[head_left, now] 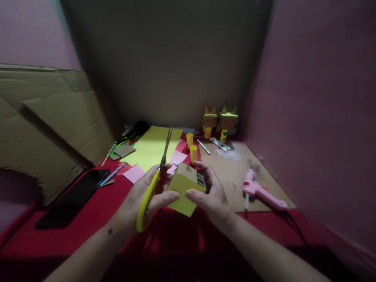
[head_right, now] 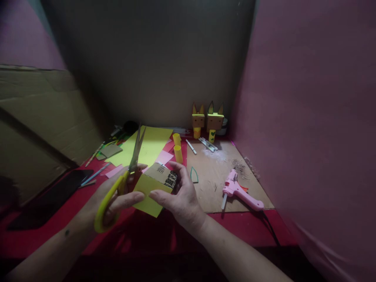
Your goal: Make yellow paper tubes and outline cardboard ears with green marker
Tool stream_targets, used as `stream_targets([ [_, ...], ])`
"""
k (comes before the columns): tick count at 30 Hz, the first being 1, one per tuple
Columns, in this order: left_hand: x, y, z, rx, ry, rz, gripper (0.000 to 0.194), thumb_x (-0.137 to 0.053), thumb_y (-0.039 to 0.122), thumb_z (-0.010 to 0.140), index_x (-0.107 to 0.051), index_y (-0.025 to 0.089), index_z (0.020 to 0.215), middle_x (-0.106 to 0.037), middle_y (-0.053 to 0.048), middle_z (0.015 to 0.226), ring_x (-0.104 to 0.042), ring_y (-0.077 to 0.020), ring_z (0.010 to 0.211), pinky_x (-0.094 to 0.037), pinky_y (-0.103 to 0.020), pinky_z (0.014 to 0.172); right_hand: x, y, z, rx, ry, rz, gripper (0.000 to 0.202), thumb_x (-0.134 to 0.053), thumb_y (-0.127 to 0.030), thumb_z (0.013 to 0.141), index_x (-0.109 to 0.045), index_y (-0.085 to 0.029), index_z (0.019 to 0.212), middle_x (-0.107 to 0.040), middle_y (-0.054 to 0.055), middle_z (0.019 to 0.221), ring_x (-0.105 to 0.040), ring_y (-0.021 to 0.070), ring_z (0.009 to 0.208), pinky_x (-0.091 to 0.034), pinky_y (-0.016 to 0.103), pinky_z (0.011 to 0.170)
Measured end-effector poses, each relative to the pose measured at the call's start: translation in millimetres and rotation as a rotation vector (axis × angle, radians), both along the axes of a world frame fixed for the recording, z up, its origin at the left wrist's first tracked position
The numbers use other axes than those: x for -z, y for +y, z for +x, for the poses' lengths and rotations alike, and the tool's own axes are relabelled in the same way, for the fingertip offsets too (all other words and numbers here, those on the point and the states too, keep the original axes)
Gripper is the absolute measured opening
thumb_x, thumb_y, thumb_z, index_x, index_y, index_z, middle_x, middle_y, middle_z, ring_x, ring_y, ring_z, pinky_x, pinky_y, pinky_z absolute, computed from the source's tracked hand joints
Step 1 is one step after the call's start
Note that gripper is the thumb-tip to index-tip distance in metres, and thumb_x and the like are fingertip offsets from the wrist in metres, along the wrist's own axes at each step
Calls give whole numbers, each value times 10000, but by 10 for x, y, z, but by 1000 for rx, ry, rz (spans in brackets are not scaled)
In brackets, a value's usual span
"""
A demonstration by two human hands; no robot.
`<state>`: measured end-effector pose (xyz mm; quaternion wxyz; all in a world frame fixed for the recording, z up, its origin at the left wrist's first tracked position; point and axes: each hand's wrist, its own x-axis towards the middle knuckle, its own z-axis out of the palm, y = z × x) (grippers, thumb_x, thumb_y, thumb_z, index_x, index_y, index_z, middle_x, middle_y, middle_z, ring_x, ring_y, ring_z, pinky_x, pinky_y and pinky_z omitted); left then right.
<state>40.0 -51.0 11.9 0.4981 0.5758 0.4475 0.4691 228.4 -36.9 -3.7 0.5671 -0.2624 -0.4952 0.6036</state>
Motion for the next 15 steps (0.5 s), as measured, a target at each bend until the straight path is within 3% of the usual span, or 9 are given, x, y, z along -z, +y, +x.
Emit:
stream_targets([
  [15, 36, 41, -16, -30, 122, 26, 694, -819, 501, 710, -529, 247, 1287, -701, -100, 1157, -677, -324, 1078, -573, -410, 895, 47, 11, 1, -21, 24, -33, 680, -886, -309, 620, -514, -240, 1186, -682, 28, 1016, -664, 194, 912, -593, 325, 783],
])
